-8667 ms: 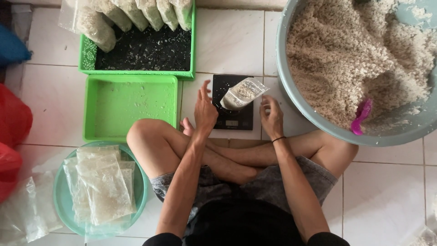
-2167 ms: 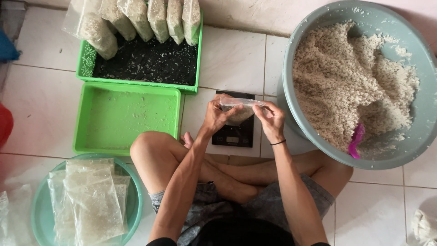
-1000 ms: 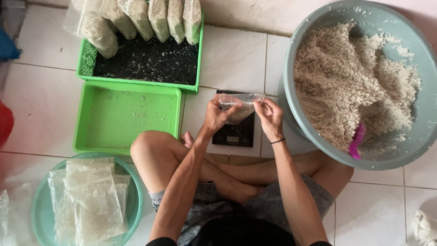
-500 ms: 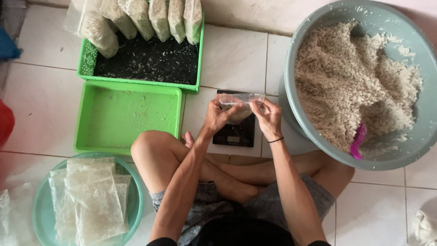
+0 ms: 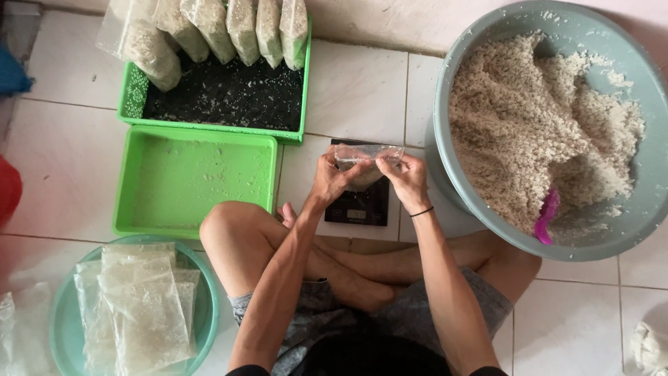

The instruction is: The person scoops grain from a large basin into plastic bags, weighs the bags on a digital scale, and places them into a green tray.

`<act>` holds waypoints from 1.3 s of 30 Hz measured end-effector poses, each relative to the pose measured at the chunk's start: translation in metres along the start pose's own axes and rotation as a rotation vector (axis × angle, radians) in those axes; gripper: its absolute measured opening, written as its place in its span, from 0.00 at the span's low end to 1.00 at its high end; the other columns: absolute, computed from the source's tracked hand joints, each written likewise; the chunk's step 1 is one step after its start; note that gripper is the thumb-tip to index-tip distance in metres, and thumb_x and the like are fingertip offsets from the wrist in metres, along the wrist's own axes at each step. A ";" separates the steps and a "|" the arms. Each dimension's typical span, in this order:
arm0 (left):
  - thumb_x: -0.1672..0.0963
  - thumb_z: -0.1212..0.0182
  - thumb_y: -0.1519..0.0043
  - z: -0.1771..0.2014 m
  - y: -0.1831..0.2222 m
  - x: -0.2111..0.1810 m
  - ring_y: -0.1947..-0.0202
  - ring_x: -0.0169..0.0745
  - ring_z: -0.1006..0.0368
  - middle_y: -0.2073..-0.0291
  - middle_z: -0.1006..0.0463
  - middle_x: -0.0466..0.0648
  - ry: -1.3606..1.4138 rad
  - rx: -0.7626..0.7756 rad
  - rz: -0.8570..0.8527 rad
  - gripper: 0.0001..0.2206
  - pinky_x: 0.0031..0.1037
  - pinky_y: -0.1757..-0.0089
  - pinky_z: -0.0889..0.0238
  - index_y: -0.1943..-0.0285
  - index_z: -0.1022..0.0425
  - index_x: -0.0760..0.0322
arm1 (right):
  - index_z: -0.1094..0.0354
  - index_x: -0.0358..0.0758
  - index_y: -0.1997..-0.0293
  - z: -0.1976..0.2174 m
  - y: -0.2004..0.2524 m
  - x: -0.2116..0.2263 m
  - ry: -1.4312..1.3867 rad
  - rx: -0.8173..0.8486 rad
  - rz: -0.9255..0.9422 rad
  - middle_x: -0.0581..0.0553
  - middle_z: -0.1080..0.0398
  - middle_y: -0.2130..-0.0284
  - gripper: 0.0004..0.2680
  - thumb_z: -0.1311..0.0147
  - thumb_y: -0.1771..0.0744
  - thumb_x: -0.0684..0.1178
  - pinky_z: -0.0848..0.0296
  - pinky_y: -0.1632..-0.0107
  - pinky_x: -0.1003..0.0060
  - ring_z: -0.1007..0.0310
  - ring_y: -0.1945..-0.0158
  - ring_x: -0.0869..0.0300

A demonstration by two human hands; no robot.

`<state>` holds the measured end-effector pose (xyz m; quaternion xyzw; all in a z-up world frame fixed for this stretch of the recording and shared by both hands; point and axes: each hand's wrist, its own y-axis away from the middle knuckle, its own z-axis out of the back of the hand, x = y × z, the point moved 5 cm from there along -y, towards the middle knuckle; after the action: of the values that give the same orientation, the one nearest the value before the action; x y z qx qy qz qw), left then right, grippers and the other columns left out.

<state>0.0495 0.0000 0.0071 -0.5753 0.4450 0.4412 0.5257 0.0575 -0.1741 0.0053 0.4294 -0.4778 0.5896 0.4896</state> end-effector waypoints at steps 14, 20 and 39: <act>0.54 0.23 0.51 -0.002 0.000 0.025 0.55 0.43 0.30 0.65 0.19 0.49 0.026 -0.002 0.000 0.09 0.33 0.50 0.38 0.64 0.15 0.56 | 0.23 0.37 0.59 0.001 0.000 0.002 0.047 0.025 0.000 0.44 0.23 0.66 0.06 0.34 0.37 0.45 0.30 0.47 0.63 0.26 0.57 0.63; 0.55 0.22 0.53 0.003 0.001 0.037 0.55 0.41 0.29 0.65 0.18 0.48 0.026 -0.028 -0.006 0.10 0.30 0.50 0.38 0.66 0.16 0.59 | 0.22 0.36 0.60 -0.002 -0.003 0.006 0.037 0.077 0.005 0.44 0.22 0.67 0.06 0.34 0.37 0.44 0.28 0.50 0.63 0.26 0.59 0.64; 0.52 0.28 0.46 0.010 0.002 0.019 0.55 0.44 0.27 0.66 0.18 0.45 -0.183 -0.034 -0.104 0.08 0.35 0.51 0.35 0.65 0.17 0.57 | 0.22 0.37 0.62 -0.007 -0.001 0.012 0.047 0.015 0.000 0.44 0.22 0.68 0.06 0.32 0.38 0.45 0.27 0.53 0.65 0.25 0.60 0.64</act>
<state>0.0510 0.0090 -0.0124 -0.5637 0.3574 0.4715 0.5764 0.0567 -0.1649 0.0162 0.4194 -0.4616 0.6030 0.4974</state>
